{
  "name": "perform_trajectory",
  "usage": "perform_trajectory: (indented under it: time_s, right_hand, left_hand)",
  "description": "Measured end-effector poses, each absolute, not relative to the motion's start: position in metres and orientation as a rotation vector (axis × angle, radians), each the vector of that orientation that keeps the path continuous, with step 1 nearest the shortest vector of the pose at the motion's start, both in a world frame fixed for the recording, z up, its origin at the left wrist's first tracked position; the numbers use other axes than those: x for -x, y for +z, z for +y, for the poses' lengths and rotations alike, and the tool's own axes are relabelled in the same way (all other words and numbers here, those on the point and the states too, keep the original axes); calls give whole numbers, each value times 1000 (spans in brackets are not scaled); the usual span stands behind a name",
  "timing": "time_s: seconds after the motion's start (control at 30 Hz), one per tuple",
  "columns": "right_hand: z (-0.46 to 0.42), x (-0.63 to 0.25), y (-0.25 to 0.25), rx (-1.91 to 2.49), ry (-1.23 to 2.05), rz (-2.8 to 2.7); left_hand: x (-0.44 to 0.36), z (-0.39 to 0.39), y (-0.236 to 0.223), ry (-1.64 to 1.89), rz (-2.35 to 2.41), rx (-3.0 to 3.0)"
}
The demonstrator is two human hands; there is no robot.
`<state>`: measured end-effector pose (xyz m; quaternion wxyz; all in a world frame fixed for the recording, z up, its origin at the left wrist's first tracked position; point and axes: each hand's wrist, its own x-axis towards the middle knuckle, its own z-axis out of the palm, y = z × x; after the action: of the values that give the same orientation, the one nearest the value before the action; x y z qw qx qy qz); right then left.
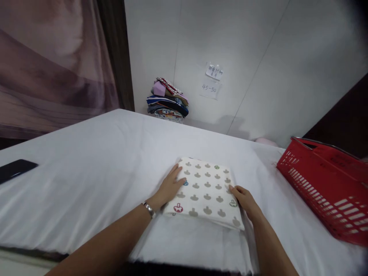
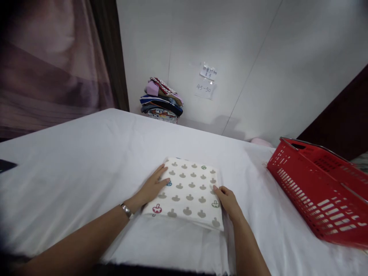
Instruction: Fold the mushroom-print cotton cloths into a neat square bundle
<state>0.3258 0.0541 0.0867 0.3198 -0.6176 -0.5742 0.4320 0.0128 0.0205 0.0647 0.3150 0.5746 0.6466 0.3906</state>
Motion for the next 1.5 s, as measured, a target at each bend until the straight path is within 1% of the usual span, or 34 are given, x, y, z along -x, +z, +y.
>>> perform_trajectory:
  time_s: [0.23,0.4,0.57,0.8,1.03,1.2,1.37,1.5]
  right_hand:
    - [42,-329,81,1582,1186,-1431]
    - [44,-327,75,1606,1104,-1371]
    - [34,-328,84,1660,1079,-1432]
    - [20,-329,90,1608,1190,-1392]
    - [26,-328,81,1618,1024,-1418]
    - [8,-337,94,1563,1224,-1379]
    - [-18,-351,100,1580,1272,-1359]
    - [-32,-350,100,1631,1340,-1396]
  left_hand:
    - [-13,24,62,1035,1698,-1516]
    - [-13,22,67,1027,1702,-1527]
    - [-11,24,62,1016,1727,-1531]
    - [-11,26,64,1035,1727,-1577]
    - [-12,27,71,1038,1751,-1620]
    - [-12,27,74,1011,1781,-1630]
    - [-15,17,87,1052,1697,-1703]
    - [-18,9,96,1000,1616,-1851]
